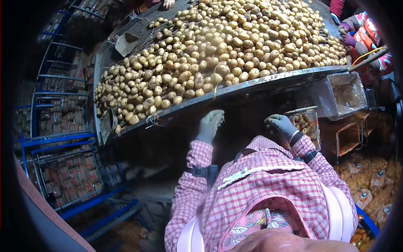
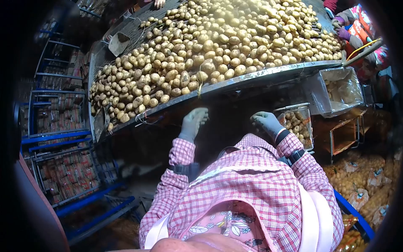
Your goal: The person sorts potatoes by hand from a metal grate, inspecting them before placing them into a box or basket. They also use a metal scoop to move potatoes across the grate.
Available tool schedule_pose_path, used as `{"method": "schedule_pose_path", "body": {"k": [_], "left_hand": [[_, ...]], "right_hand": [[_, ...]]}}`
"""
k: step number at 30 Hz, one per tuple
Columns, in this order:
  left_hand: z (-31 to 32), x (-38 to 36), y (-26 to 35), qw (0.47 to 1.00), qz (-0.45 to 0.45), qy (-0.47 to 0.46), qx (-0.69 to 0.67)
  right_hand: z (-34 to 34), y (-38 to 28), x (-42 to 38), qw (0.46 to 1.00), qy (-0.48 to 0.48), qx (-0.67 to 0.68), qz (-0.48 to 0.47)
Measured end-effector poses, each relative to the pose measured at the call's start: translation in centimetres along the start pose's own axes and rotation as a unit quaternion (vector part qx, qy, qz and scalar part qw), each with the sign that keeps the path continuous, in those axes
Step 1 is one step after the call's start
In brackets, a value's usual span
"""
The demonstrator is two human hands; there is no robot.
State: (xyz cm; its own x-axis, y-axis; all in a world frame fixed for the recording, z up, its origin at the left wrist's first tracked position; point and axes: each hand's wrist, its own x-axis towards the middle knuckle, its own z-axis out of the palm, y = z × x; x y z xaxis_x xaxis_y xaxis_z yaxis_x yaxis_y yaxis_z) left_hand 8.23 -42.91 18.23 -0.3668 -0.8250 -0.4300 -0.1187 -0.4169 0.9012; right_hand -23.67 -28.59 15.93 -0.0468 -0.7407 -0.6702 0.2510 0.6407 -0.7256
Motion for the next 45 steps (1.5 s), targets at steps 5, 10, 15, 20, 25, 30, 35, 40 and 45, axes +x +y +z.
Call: {"method": "schedule_pose_path", "body": {"k": [5,10,15,20,25,30,35,40,45], "left_hand": [[1.5,10.9,7.4,0.998,0.038,-0.031,0.037],[2.8,23.5,14.1,0.908,0.200,0.051,0.365],[8.8,29.8,16.7,0.732,0.109,0.065,0.670],[4.9,29.7,17.5,0.965,0.043,0.011,0.259],[-5.9,24.1,16.4,0.932,-0.088,-0.062,-0.345],[-11.2,23.8,15.1,0.931,-0.136,-0.062,-0.332],[-13.2,25.7,15.8,0.937,-0.122,-0.145,-0.293],[-9.7,27.8,16.7,0.903,-0.151,-0.201,-0.349],[-1.2,27.8,17.8,0.872,-0.197,-0.248,-0.374]], "right_hand": [[-0.2,-5.4,2.8,0.998,0.007,0.060,-0.013],[-2.3,-10.4,5.8,0.996,0.013,0.075,-0.036],[-4.7,-13.8,10.2,0.996,0.021,0.036,-0.079],[-2.1,-20.0,14.0,0.985,0.030,0.039,-0.166],[4.5,-27.6,22.3,0.959,0.038,-0.158,-0.234],[12.3,-28.9,32.6,0.814,0.195,-0.439,-0.328],[9.8,-31.0,32.4,0.984,-0.003,0.003,-0.177],[6.7,-27.4,23.8,0.967,-0.078,0.167,-0.173],[5.6,-22.0,18.5,0.922,-0.126,0.268,-0.249]]}}
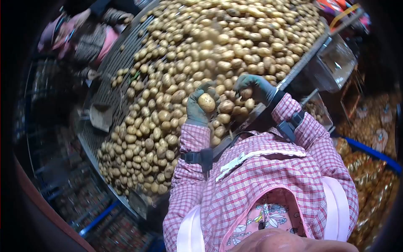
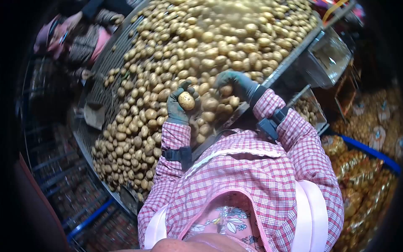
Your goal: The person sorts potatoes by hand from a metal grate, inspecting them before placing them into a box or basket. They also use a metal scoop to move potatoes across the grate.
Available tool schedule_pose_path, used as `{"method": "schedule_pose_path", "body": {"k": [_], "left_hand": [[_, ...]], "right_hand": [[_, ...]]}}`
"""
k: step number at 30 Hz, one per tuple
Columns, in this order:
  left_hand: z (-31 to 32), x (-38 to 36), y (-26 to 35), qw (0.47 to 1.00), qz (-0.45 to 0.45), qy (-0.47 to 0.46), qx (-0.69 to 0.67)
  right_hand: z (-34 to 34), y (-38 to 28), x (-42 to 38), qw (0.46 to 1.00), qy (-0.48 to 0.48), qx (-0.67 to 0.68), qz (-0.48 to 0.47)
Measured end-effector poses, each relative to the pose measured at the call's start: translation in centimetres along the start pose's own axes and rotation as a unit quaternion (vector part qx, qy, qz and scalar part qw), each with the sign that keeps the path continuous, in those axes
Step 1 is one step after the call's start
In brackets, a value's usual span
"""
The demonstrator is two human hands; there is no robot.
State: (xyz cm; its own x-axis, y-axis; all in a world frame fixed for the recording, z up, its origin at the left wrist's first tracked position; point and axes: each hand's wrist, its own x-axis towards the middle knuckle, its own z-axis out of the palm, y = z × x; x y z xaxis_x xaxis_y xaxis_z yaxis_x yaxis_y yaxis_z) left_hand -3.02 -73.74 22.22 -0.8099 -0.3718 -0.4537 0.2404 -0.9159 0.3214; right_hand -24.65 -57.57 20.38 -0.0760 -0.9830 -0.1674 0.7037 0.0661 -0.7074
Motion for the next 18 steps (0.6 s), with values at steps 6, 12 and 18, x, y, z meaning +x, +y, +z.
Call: {"method": "schedule_pose_path", "body": {"k": [6,12,18], "left_hand": [[5.8,4.5,-7.2,0.982,-0.095,-0.055,0.152],[9.1,7.4,-13.8,0.961,-0.167,0.008,0.220],[13.1,10.7,-19.5,0.959,-0.155,0.024,0.236]], "right_hand": [[-3.0,-1.9,-9.6,0.900,0.188,-0.365,-0.145],[-10.6,-12.1,-21.8,0.901,0.410,-0.076,-0.117],[-22.8,-20.9,-27.2,0.715,0.498,-0.401,-0.284]]}}
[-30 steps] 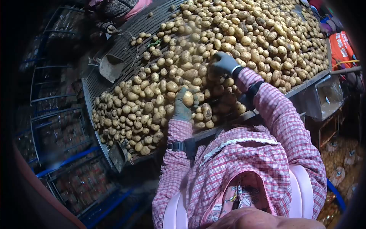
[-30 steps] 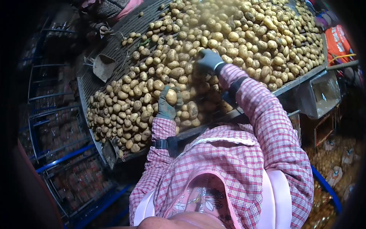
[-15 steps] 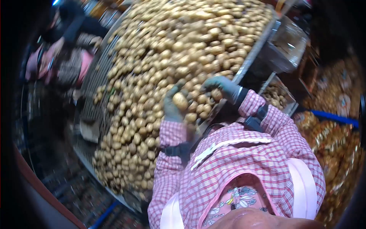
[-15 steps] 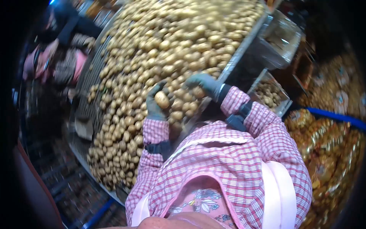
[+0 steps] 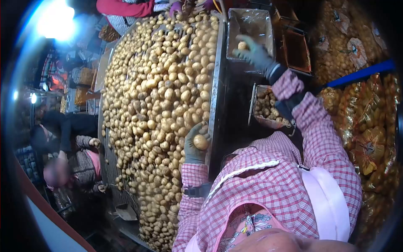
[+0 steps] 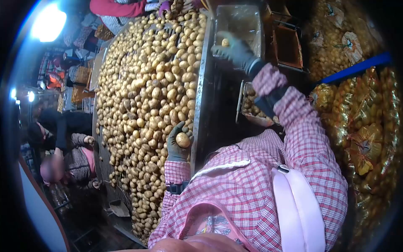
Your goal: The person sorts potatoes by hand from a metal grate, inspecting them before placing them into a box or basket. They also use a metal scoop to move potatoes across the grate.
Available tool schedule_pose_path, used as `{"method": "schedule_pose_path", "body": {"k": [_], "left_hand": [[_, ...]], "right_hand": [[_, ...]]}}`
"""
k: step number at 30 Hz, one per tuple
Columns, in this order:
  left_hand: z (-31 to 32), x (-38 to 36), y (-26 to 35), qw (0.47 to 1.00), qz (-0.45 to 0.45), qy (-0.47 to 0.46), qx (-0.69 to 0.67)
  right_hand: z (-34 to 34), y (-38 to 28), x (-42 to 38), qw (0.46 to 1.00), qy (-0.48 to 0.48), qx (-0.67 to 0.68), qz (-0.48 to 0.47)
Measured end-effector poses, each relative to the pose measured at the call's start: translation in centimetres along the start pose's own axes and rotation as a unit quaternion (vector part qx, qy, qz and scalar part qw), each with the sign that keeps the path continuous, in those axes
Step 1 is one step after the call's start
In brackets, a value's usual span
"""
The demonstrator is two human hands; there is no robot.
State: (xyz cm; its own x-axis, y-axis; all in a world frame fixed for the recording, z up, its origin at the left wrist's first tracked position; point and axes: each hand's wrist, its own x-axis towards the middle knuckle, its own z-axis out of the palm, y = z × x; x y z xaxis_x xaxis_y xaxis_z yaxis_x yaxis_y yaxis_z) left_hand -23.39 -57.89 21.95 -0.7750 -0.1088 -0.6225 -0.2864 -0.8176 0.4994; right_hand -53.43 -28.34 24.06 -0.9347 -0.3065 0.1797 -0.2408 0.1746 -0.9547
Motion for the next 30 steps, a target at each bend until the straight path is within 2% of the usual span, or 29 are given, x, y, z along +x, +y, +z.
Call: {"method": "schedule_pose_path", "body": {"k": [1,3,5,6,7,8,9,10,11,12,13,14,15,16,17,18,19,20,21,22,23,25,26,27,28,29,30], "left_hand": [[1.6,0.8,-0.2,1.000,-0.002,0.005,-0.013],[6.4,1.6,-1.0,1.000,-0.009,-0.004,0.002],[8.1,3.8,-2.6,0.995,-0.002,-0.078,0.055],[11.0,3.0,-2.7,0.981,-0.026,-0.141,0.128],[11.8,3.1,-3.8,0.966,-0.006,-0.152,0.211],[12.7,3.2,-4.9,0.943,0.016,-0.160,0.291],[15.2,2.5,-4.7,0.972,-0.080,-0.137,0.173],[15.7,2.9,-5.1,0.966,-0.082,-0.172,0.174],[16.0,3.3,-5.3,0.959,-0.082,-0.206,0.174],[16.1,3.6,-5.4,0.955,-0.075,-0.232,0.171],[16.1,4.0,-5.3,0.960,-0.083,-0.169,0.207],[16.0,3.5,-4.8,0.967,-0.074,-0.153,0.190],[14.7,3.4,-4.3,0.957,-0.067,-0.168,0.228],[13.5,3.2,-3.8,0.945,-0.058,-0.182,0.265],[12.0,2.4,-3.5,0.950,-0.045,-0.176,0.253],[11.8,0.5,-2.3,0.960,-0.085,-0.102,0.246],[9.4,0.1,-2.6,0.966,-0.091,-0.098,0.219],[7.1,-0.7,-2.9,0.973,-0.086,-0.077,0.198],[4.8,-1.3,-2.9,0.978,-0.082,-0.071,0.177],[1.9,-1.9,-2.6,0.958,0.038,-0.048,0.281],[-1.4,-3.0,-2.5,0.911,0.149,-0.024,0.383],[-3.7,-7.9,0.3,0.936,0.106,0.152,0.300],[-7.0,-9.9,1.5,0.892,0.176,0.188,0.372],[-7.6,-12.7,4.1,0.863,0.084,0.336,0.368],[-14.8,-13.8,3.6,0.796,0.217,0.364,0.432],[-19.1,-15.6,4.9,0.774,0.224,0.399,0.438],[-23.4,-17.3,5.7,0.703,0.223,0.464,0.492]], "right_hand": [[1.5,-0.8,-2.0,0.993,-0.046,0.109,0.008],[6.3,-1.7,-8.0,0.988,-0.123,0.078,0.054],[7.9,-4.9,-12.2,0.933,-0.210,0.180,0.229],[9.4,-3.1,-14.4,0.946,-0.168,0.199,0.194],[10.5,-1.0,-15.8,0.955,-0.127,0.217,0.159],[9.1,-1.2,-15.7,0.923,-0.116,0.280,0.239],[7.5,-1.7,-15.3,0.879,-0.106,0.340,0.316],[6.4,-1.8,-15.3,0.917,-0.074,0.277,0.277],[4.1,-1.9,-14.7,0.887,-0.083,0.319,0.324],[4.0,0.4,-14.8,0.903,-0.006,0.348,0.251],[0.4,-0.6,-14.6,0.839,-0.050,0.468,0.274],[-3.1,6.1,-14.0,0.853,-0.074,0.442,0.266],[-6.7,12.6,-13.4,0.867,-0.097,0.415,0.257],[-9.1,5.5,-10.6,0.970,-0.003,0.161,0.181],[-14.5,14.4,-7.7,0.964,-0.030,0.258,0.051],[-18.6,14.2,-4.6,0.926,-0.042,0.355,0.118],[-23.8,18.6,-0.5,0.979,-0.022,0.161,0.120],[-28.7,22.7,3.6,0.990,-0.006,-0.039,0.134],[-25.8,16.9,4.0,0.981,0.097,-0.088,0.145],[-21.6,8.8,4.3,0.958,0.199,-0.131,0.160],[-20.5,9.4,5.2,0.968,0.196,0.016,0.155],[-14.7,9.7,5.6,0.998,0.022,-0.052,0.029],[-8.5,5.0,3.7,0.998,-0.014,-0.004,0.053],[-1.6,-0.5,1.0,0.995,-0.049,0.044,0.080],[2.9,-1.2,-0.3,0.985,-0.100,0.093,0.106],[7.2,-1.4,-1.6,0.969,-0.151,0.141,0.133],[10.8,-1.9,-2.8,0.952,-0.204,0.144,0.178]]}}
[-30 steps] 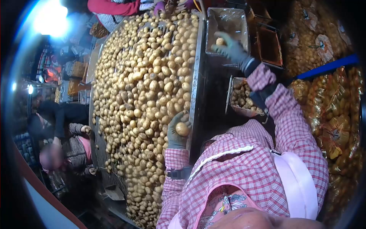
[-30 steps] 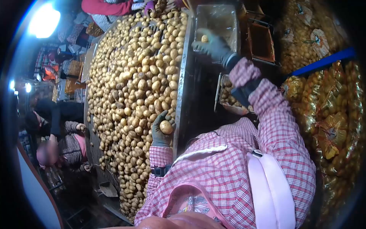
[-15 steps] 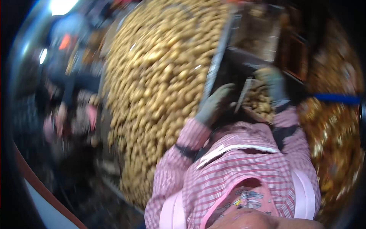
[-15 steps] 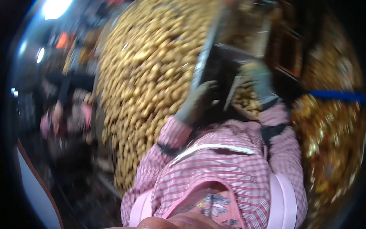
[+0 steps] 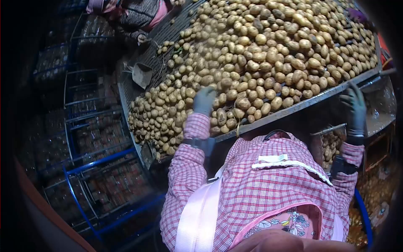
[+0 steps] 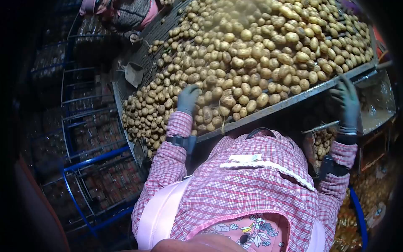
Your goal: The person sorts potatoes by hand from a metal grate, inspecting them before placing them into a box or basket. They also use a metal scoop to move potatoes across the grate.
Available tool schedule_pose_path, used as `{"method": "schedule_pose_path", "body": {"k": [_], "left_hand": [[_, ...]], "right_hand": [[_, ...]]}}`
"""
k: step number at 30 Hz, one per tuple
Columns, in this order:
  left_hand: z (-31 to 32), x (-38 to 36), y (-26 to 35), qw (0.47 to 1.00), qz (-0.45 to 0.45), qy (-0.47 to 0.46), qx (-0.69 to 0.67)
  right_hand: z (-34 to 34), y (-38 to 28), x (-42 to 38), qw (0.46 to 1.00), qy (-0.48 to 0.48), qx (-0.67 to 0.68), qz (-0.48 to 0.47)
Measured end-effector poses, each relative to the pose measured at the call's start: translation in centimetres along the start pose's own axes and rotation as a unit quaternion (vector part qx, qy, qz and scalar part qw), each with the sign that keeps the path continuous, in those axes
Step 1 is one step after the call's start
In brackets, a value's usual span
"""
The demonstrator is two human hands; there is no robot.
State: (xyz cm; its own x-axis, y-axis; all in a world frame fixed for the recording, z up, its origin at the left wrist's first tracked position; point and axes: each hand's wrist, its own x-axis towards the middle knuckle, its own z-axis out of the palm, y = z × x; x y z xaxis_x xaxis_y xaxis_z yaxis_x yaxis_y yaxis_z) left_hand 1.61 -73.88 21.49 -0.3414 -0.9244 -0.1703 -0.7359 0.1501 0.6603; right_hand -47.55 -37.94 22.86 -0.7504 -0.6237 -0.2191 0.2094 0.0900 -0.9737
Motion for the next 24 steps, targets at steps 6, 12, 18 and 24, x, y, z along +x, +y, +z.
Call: {"method": "schedule_pose_path", "body": {"k": [6,12,18,24], "left_hand": [[-4.2,5.6,-3.7,0.954,0.108,0.003,0.281],[-2.0,10.1,-1.5,0.897,0.136,-0.081,0.414],[-4.2,9.6,0.7,0.935,0.058,-0.120,0.328],[-3.9,2.1,2.2,0.972,0.116,-0.195,-0.056]], "right_hand": [[20.1,1.5,-1.8,0.977,-0.179,0.001,0.116],[32.2,4.3,-3.0,0.940,-0.294,0.037,0.166],[39.0,7.0,-3.9,0.908,-0.338,0.046,0.242],[40.5,6.6,-5.6,0.866,-0.290,0.202,0.353]]}}
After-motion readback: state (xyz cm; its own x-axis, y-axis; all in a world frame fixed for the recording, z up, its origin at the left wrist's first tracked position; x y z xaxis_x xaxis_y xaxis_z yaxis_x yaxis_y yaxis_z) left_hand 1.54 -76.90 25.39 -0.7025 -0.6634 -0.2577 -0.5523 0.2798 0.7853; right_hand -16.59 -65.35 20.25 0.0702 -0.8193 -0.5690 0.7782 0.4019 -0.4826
